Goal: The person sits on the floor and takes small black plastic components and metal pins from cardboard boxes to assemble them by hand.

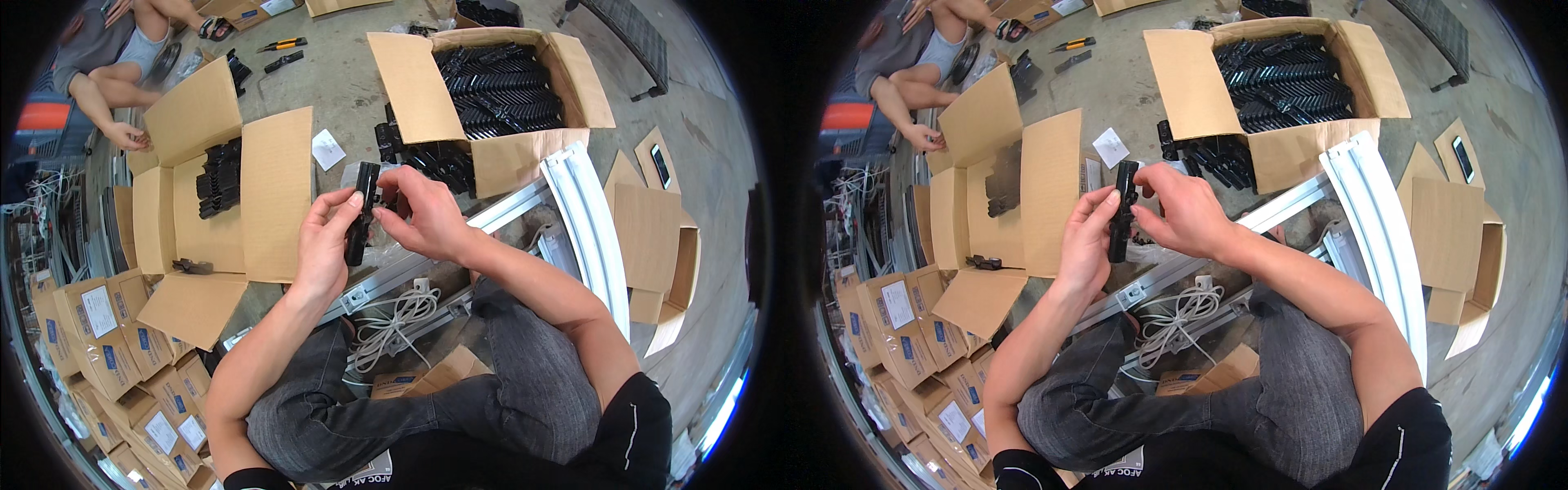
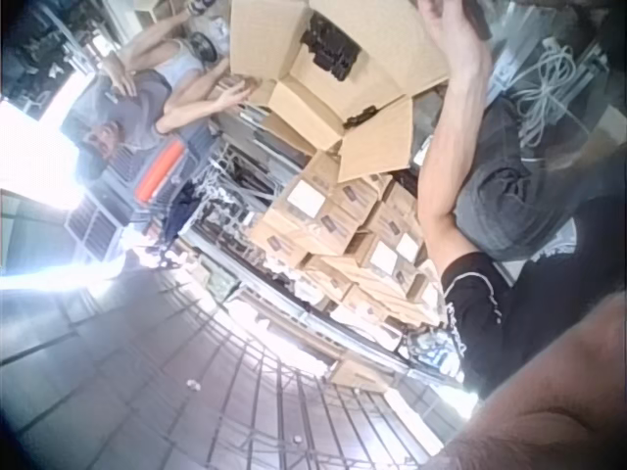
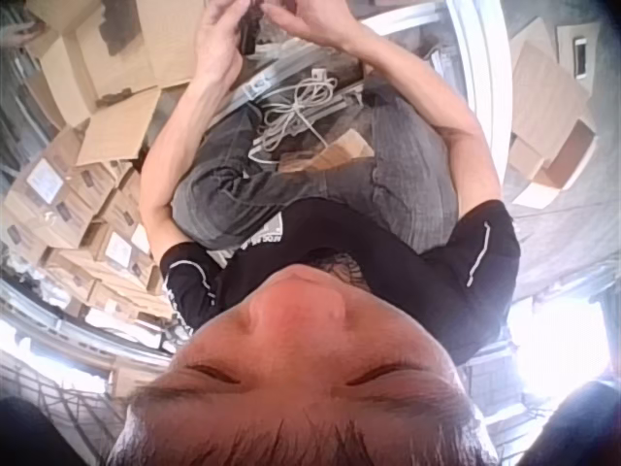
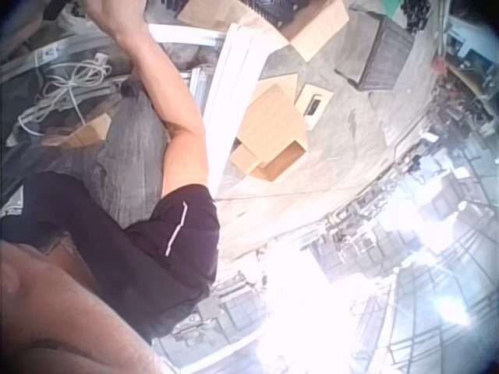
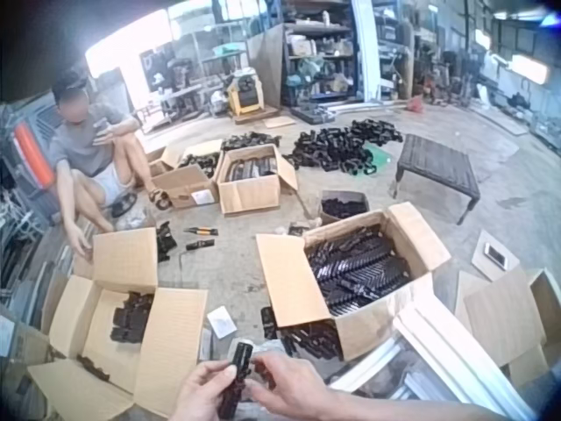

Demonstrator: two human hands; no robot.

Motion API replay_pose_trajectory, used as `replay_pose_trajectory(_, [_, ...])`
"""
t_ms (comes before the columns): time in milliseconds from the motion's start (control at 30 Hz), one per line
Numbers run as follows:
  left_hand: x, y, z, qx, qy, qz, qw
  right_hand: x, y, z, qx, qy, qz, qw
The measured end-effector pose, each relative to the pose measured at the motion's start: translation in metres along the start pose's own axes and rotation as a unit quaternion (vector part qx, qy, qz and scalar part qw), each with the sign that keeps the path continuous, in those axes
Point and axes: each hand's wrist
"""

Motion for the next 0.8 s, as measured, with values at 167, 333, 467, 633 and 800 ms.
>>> replay_pose_trajectory(167, [0.001, 0.001, 0.000, -0.009, 0.003, -0.001, 1.000, -0.001, 0.011, -0.002, -0.052, -0.036, 0.036, 0.997])
replay_pose_trajectory(333, [0.000, 0.002, 0.000, -0.014, -0.001, 0.012, 1.000, 0.000, 0.005, 0.000, -0.031, -0.024, 0.038, 0.999])
replay_pose_trajectory(467, [0.000, 0.002, 0.000, -0.029, -0.021, 0.028, 0.999, 0.001, 0.007, -0.001, -0.077, 0.003, 0.046, 0.996])
replay_pose_trajectory(633, [-0.003, 0.000, -0.001, -0.041, -0.033, 0.054, 0.997, -0.005, 0.005, -0.001, -0.076, -0.050, 0.113, 0.989])
replay_pose_trajectory(800, [-0.003, 0.000, -0.003, -0.046, -0.037, 0.059, 0.997, 0.002, 0.008, -0.002, -0.124, 0.036, 0.055, 0.990])
Point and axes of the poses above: each hand's wrist, its own z-axis away from the middle knuckle, its own x-axis out of the palm, y = z × x, and after that the axes turned 3 degrees about -y, right-handed
